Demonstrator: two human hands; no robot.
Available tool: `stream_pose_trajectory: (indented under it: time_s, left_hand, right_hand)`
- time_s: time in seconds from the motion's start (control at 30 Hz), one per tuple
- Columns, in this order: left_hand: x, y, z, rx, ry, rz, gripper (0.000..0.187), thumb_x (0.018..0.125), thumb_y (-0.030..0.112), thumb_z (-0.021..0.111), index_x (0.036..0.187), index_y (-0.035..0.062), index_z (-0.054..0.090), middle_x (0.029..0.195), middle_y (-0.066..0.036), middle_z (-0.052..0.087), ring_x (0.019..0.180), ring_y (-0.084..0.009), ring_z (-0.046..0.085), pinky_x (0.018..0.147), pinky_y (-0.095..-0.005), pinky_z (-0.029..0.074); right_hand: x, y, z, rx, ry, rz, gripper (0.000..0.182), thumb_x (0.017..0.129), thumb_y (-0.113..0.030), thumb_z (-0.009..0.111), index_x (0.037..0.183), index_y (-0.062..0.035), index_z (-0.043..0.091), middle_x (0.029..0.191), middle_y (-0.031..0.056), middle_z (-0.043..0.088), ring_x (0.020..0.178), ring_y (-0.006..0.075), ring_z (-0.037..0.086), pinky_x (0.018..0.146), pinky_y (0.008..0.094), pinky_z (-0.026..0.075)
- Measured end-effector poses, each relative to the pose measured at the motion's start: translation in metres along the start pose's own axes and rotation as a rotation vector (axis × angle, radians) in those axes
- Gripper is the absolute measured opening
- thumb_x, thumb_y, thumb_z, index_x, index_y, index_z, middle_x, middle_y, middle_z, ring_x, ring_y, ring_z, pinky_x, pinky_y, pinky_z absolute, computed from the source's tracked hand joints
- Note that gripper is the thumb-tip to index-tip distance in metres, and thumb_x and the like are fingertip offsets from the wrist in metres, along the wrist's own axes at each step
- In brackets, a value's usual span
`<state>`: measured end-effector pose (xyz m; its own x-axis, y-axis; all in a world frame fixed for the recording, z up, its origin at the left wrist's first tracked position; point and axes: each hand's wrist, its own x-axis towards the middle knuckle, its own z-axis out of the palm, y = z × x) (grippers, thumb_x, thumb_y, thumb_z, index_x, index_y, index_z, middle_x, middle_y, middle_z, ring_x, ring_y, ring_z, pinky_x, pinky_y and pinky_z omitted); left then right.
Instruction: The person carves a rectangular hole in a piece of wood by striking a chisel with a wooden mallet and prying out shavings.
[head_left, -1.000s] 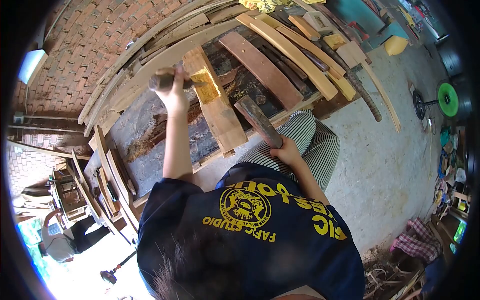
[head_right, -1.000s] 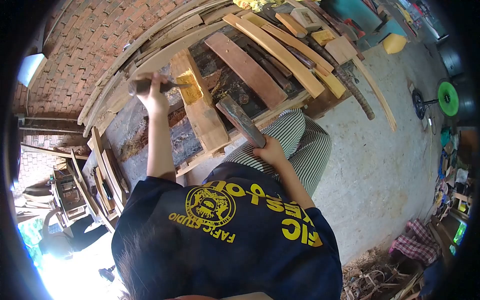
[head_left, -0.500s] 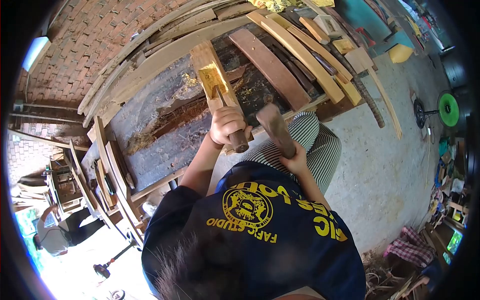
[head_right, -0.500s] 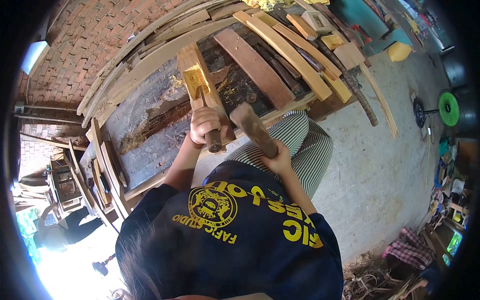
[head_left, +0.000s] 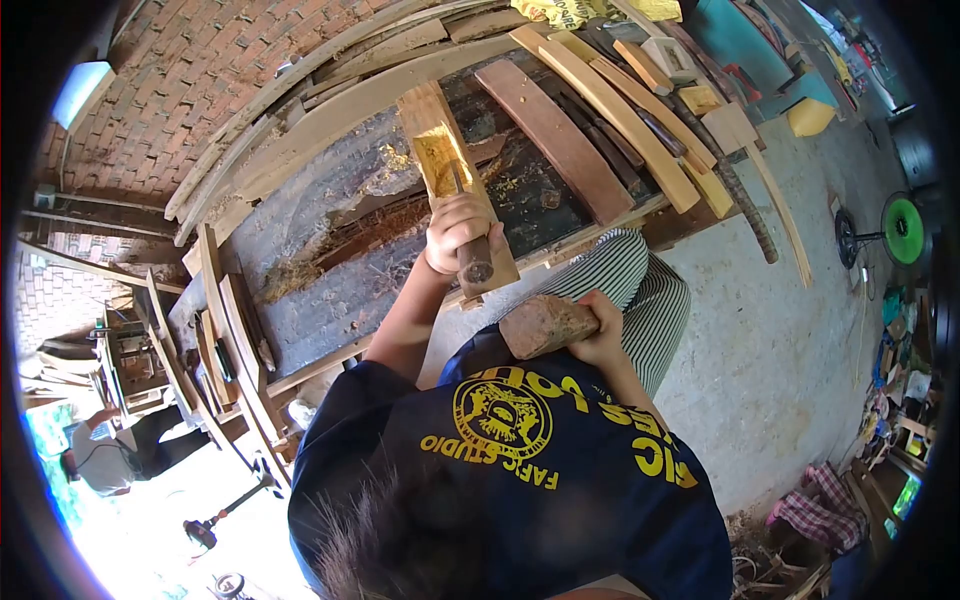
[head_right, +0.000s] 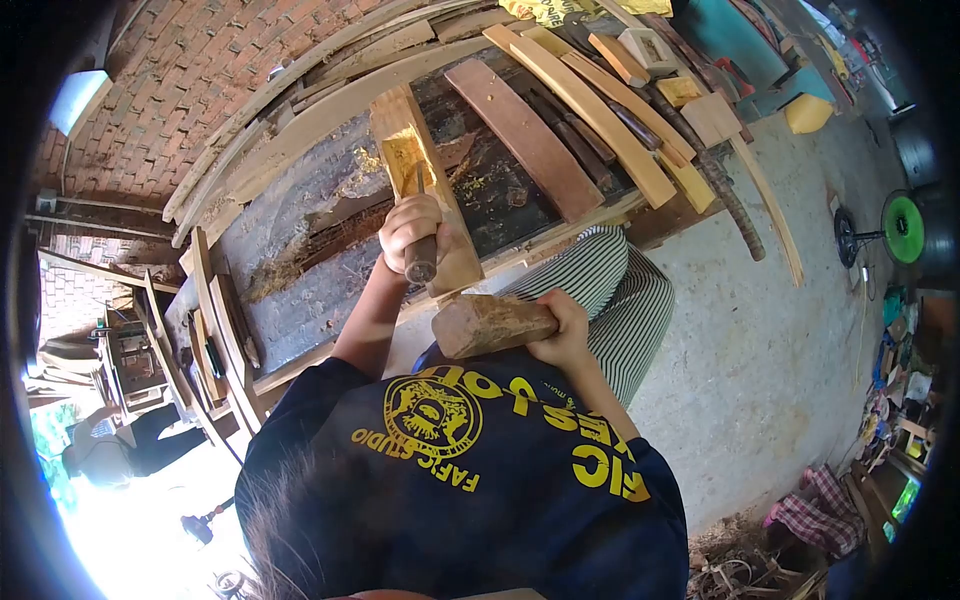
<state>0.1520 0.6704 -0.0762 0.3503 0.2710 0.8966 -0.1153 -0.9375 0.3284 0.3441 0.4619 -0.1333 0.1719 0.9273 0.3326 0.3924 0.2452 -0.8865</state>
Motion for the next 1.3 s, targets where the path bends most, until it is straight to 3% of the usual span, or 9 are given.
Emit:
stream_pose_trajectory:
  time_s: [0.1, 0.3, 0.5, 0.63, 0.77, 0.9, 1.03, 1.23, 1.3]
  left_hand:
    - [-0.005, -0.002, 0.006, 0.055, 0.09, -0.009, 0.024, 0.066, -0.007, 0.073, 0.075, 0.0055, 0.055, 0.069, -0.007, 0.058, 0.059, -0.0258, 0.06, 0.056, -0.0359, 0.049]
    - [-0.003, 0.003, 0.018, 0.083, 0.023, 0.039, 0.025, 0.064, -0.007, 0.073, 0.076, 0.0062, 0.054, 0.069, -0.007, 0.056, 0.059, -0.0259, 0.059, 0.055, -0.0359, 0.048]
    - [-0.011, 0.001, 0.025, 0.128, -0.007, 0.07, 0.027, 0.063, -0.006, 0.074, 0.077, 0.0067, 0.055, 0.069, -0.006, 0.055, 0.059, -0.0254, 0.058, 0.055, -0.0358, 0.048]
    - [-0.019, 0.005, 0.023, 0.133, -0.031, 0.068, 0.028, 0.063, -0.006, 0.075, 0.078, 0.0067, 0.055, 0.07, -0.006, 0.056, 0.06, -0.0255, 0.058, 0.055, -0.0356, 0.048]
    - [-0.019, 0.004, 0.018, 0.17, -0.082, 0.067, 0.026, 0.064, -0.005, 0.075, 0.078, 0.007, 0.056, 0.07, -0.006, 0.057, 0.062, -0.0252, 0.059, 0.057, -0.036, 0.048]
    - [-0.023, 0.005, 0.015, 0.153, -0.075, 0.017, 0.024, 0.064, -0.003, 0.075, 0.076, 0.0074, 0.057, 0.071, -0.006, 0.058, 0.063, -0.0252, 0.06, 0.059, -0.036, 0.048]
    - [-0.027, 0.006, 0.013, 0.167, -0.112, -0.016, 0.02, 0.064, -0.002, 0.074, 0.073, 0.0075, 0.058, 0.072, -0.006, 0.059, 0.066, -0.0262, 0.06, 0.061, -0.0367, 0.047]
    - [-0.021, 0.008, 0.008, 0.124, -0.17, -0.149, 0.016, 0.067, 0.006, 0.073, 0.074, 0.008, 0.059, 0.073, -0.006, 0.061, 0.068, -0.0273, 0.06, 0.066, -0.0377, 0.046]
    - [-0.019, 0.009, 0.006, 0.129, -0.187, -0.157, 0.015, 0.067, 0.009, 0.073, 0.074, 0.0083, 0.06, 0.074, -0.006, 0.061, 0.069, -0.0275, 0.06, 0.067, -0.0373, 0.046]
  right_hand:
    - [0.001, -0.003, -0.003, -0.029, 0.018, -0.059, 0.038, 0.052, -0.014, 0.075, 0.081, -0.002, 0.054, 0.072, 0.0103, 0.052, 0.06, 0.0262, 0.055, 0.055, 0.0313, 0.043]
    - [0.006, -0.008, -0.004, -0.068, 0.01, -0.147, 0.039, 0.049, -0.014, 0.074, 0.08, -0.0025, 0.054, 0.072, 0.0113, 0.053, 0.062, 0.0288, 0.056, 0.055, 0.0325, 0.044]
    - [0.01, -0.007, 0.002, -0.301, -0.031, -0.04, 0.036, 0.049, -0.014, 0.071, 0.08, -0.0033, 0.054, 0.072, 0.0127, 0.054, 0.061, 0.0316, 0.057, 0.054, 0.0349, 0.046]
    - [0.007, 0.004, 0.0, -0.16, 0.047, -0.216, 0.036, 0.049, -0.013, 0.071, 0.08, -0.0032, 0.056, 0.073, 0.0106, 0.055, 0.06, 0.0295, 0.058, 0.053, 0.0358, 0.047]
    - [0.01, -0.006, 0.002, -0.358, -0.034, 0.006, 0.033, 0.052, -0.013, 0.071, 0.08, -0.0034, 0.056, 0.073, 0.0105, 0.055, 0.062, 0.0306, 0.058, 0.054, 0.0371, 0.047]
    - [0.007, -0.01, 0.007, -0.272, -0.018, -0.073, 0.033, 0.052, -0.015, 0.072, 0.08, -0.004, 0.057, 0.073, 0.0099, 0.055, 0.063, 0.0314, 0.059, 0.055, 0.0375, 0.048]
    - [0.007, -0.018, 0.008, -0.433, -0.097, 0.087, 0.034, 0.054, -0.015, 0.075, 0.082, -0.003, 0.059, 0.078, 0.0115, 0.057, 0.07, 0.0316, 0.061, 0.06, 0.0372, 0.049]
    - [0.004, -0.003, 0.006, -0.317, -0.03, -0.11, 0.034, 0.054, -0.015, 0.074, 0.082, -0.0033, 0.06, 0.079, 0.0108, 0.057, 0.069, 0.0307, 0.061, 0.061, 0.0372, 0.05]
    - [0.009, -0.009, 0.009, -0.455, -0.105, 0.056, 0.035, 0.054, -0.014, 0.073, 0.084, -0.0027, 0.059, 0.08, 0.0114, 0.057, 0.07, 0.0307, 0.061, 0.06, 0.0375, 0.049]
